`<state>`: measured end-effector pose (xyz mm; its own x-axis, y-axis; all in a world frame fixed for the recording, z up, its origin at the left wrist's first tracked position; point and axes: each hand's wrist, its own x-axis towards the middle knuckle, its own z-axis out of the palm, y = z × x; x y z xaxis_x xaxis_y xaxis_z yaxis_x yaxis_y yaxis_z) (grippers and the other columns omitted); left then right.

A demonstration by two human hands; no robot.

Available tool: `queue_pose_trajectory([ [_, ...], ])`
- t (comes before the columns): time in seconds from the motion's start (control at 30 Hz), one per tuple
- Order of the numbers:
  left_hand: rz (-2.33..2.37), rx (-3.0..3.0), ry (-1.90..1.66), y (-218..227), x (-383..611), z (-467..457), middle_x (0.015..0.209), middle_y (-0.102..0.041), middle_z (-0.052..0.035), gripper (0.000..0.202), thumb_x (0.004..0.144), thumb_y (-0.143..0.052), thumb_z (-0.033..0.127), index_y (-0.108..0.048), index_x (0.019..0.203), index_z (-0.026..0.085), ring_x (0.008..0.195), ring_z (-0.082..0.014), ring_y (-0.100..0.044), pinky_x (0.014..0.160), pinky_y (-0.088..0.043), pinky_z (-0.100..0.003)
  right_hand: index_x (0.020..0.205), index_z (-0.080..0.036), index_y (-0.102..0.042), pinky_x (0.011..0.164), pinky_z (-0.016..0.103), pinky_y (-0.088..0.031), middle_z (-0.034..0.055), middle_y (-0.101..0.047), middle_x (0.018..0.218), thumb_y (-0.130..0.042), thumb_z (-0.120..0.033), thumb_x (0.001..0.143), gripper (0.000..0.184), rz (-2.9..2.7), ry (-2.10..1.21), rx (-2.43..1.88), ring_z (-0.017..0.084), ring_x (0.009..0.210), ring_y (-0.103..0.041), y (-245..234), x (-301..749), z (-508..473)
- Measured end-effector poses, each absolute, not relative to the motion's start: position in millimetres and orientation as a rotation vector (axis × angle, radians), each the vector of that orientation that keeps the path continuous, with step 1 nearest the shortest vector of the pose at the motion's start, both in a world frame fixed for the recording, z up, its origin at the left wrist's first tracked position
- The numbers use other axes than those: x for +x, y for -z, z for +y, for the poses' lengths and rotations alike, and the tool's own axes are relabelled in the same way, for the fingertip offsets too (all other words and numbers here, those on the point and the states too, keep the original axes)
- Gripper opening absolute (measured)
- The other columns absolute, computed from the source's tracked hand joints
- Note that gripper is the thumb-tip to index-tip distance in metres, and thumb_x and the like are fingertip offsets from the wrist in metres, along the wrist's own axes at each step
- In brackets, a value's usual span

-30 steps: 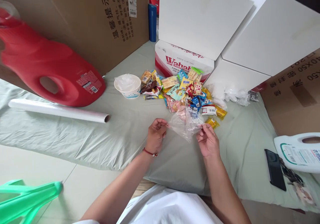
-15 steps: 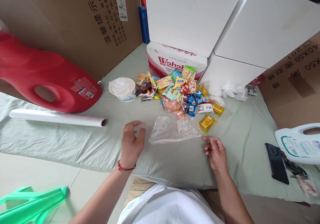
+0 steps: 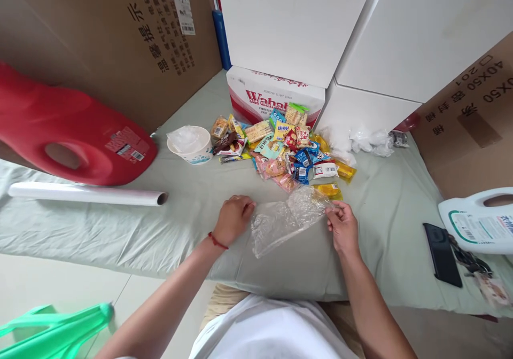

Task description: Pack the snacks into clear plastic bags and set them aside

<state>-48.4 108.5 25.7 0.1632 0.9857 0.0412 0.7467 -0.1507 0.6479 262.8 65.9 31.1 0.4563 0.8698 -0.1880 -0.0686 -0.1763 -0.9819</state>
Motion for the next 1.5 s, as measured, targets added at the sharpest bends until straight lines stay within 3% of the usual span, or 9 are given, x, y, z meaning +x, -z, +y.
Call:
queue_pose_trajectory([
  [0.2, 1.812, 2.092, -0.789, -35.1, -18.5, 92.0, 0.126, -0.065, -0.0168, 0.037, 0.097, -0.047, 0.041, -0.067, 0.12, 0.019, 0.126, -0.0366, -0.052, 0.105, -0.041, -0.054, 0.105, -0.021, -0.066, 0.044, 0.021, -0.037, -0.0036, -0.062, 0.08, -0.085, -0.046, 0.072, 0.046, -0.832, -1.007, -1.556, 0.008, 0.054, -0.049, -20.1, 281.4, 50.2],
  [0.3, 1.601, 2.271, -0.715, -35.7, 5.4, 101.1, 0.135, -0.061, -0.0163, 0.022, 0.094, -0.055, 0.031, -0.07, 0.105, 0.019, 0.145, -0.04, -0.035, 0.119, -0.024, -0.063, 0.106, -0.021, -0.066, 0.046, 0.022, -0.039, -0.0034, -0.062, 0.081, -0.085, -0.047, 0.073, 0.047, -0.877, -0.983, -1.563, 0.009, 0.056, -0.049, -21.9, 282.0, 48.9],
  [0.37, 1.449, 2.289, -0.681, -30.7, 9.6, 105.1, 0.125, -0.064, -0.0152, 0.014, 0.092, -0.054, 0.021, -0.068, 0.092, 0.019, 0.139, -0.0373, -0.043, 0.115, -0.031, -0.059, 0.107, -0.022, -0.065, 0.048, 0.022, -0.04, -0.0033, -0.062, 0.081, -0.085, -0.048, 0.073, 0.047, -0.862, -0.921, -1.567, 0.009, 0.056, -0.049, -23.8, 285.5, 47.6],
  [0.47, 1.355, 2.139, -0.758, -21.6, 0.2, 100.1, 0.102, -0.067, -0.0118, 0.02, 0.097, -0.044, 0.021, -0.063, 0.091, 0.019, 0.102, -0.0267, -0.063, 0.09, -0.05, -0.043, 0.107, -0.021, -0.064, 0.049, 0.022, -0.04, -0.0024, -0.063, 0.081, -0.084, -0.05, 0.072, 0.049, -0.813, -0.828, -1.59, 0.009, 0.056, -0.048, -24.4, 294.5, 46.4],
  [0.73, 1.391, 2.058, -1.125, -27.8, -8.6, 55.8, 0.077, -0.064, -0.0001, 0.018, 0.103, -0.046, 0.023, -0.06, 0.093, 0.02, 0.063, -0.0125, -0.058, 0.061, -0.042, -0.023, 0.101, -0.02, -0.065, 0.068, 0.031, -0.049, 0.0052, -0.064, 0.098, -0.073, -0.057, 0.078, 0.045, -1.096, -0.35, -1.83, 0.014, 0.07, -0.054, -46.9, 282.3, 51.2],
  [0.97, 1.284, 2.54, -1.31, -51.4, 12.4, 36.9, 0.063, -0.054, 0.0027, 0.012, 0.098, -0.054, 0.011, -0.062, 0.091, 0.017, 0.052, -0.0116, -0.045, 0.052, -0.03, -0.029, 0.084, -0.022, -0.056, 0.039, 0.021, -0.023, -0.0032, -0.053, 0.07, -0.057, -0.077, 0.085, 0.055, -0.955, -1.469, -1.58, 0.01, 0.049, -0.041, -82.4, 207.1, 29.7],
  [1.2, 0.964, 2.611, -1.237, -59.1, 33.0, 14.3, 0.063, -0.055, 0.0024, 0.017, 0.096, -0.05, 0.008, -0.062, 0.089, 0.018, 0.053, -0.0115, -0.047, 0.052, -0.029, -0.03, 0.077, -0.02, -0.058, 0.042, 0.02, -0.034, -0.007, -0.05, 0.056, -0.076, -0.065, 0.077, 0.049, -1.013, -1.538, -1.475, 0.008, 0.047, -0.04, -69.1, 192.9, 31.8],
  [1.33, 0.968, 1.992, -1.055, -53.1, 35.7, 8.0, 0.064, -0.054, 0.0046, 0.012, 0.099, -0.052, 0.025, -0.063, 0.1, 0.019, 0.05, -0.0093, -0.043, 0.05, -0.033, -0.025, 0.08, -0.019, -0.066, 0.048, 0.022, -0.044, -0.0025, -0.057, 0.066, -0.075, -0.062, 0.079, 0.044, -0.954, -1.562, -1.437, 0.011, 0.058, -0.05, -67.4, 200.5, 27.4],
  [1.5, 1.237, 1.322, -1.024, -55.6, 33.6, 29.5, 0.073, -0.058, 0.0004, 0.024, 0.096, -0.051, 0.037, -0.062, 0.083, 0.019, 0.062, -0.0115, -0.05, 0.058, -0.04, -0.025, 0.084, -0.02, -0.065, 0.052, 0.025, -0.048, -0.0009, -0.058, 0.071, -0.066, -0.06, 0.086, 0.039, -1.058, -1.54, -1.435, 0.013, 0.059, -0.052, -65.3, 202.2, 20.8],
])
